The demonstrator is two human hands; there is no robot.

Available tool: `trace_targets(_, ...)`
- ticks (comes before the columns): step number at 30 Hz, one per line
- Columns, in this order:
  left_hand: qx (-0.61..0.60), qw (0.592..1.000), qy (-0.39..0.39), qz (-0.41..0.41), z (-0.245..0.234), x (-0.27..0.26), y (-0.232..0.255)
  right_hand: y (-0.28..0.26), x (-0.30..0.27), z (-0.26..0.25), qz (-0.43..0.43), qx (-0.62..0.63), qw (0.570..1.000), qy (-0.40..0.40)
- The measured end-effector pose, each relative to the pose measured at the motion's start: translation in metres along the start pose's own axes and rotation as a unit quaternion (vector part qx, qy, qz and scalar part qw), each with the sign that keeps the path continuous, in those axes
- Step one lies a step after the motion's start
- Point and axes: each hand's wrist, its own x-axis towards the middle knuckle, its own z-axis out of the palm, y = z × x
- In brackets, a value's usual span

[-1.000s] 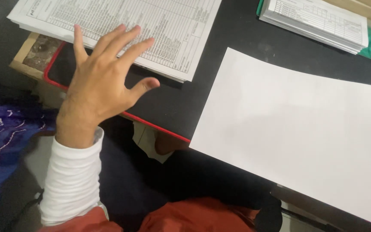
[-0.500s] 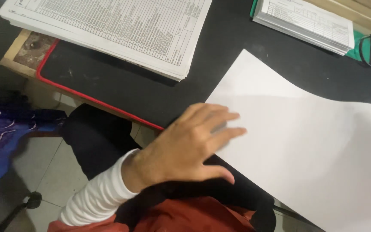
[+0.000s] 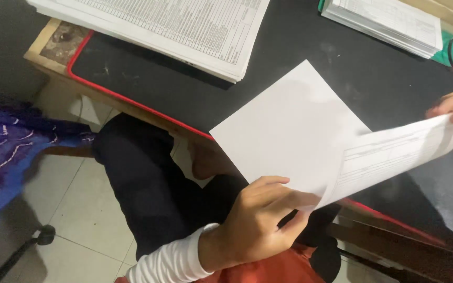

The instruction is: Folding printed documents into thirds on a desk.

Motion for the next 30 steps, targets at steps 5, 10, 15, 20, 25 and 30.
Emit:
trace_targets(5,-0.013,0.999,-0.048,-0.008,-0.040,0.016,0.028,-0.031,0.030,0.029,0.012,0.169,0.986,0.004)
trace_targets(10,0.187,0.957,0.130,-0.178,-0.079,-0.002,0.000,-0.160,0.049,0.053,0.080,0.077,0.994,-0.016)
trace_targets(15,-0.041,0.915,0.077,-0.394,-0.075,-0.019,-0.023,-0.163,0.057,0.077,0.096,0.095,0.990,-0.029)
trace_targets(20,-0.216,0.893,0.127,-0.373,-0.042,-0.027,-0.012,-0.130,0.054,0.084,0.042,0.110,0.992,-0.049)
trace_targets(25,-0.226,0.879,0.056,-0.416,-0.055,-0.035,0.009,-0.084,0.059,0.084,-0.010,0.108,0.992,-0.068)
trace_targets(30,-0.154,0.884,0.084,-0.434,-0.054,-0.035,-0.007,-0.103,0.045,0.086,-0.046,0.128,0.983,-0.121)
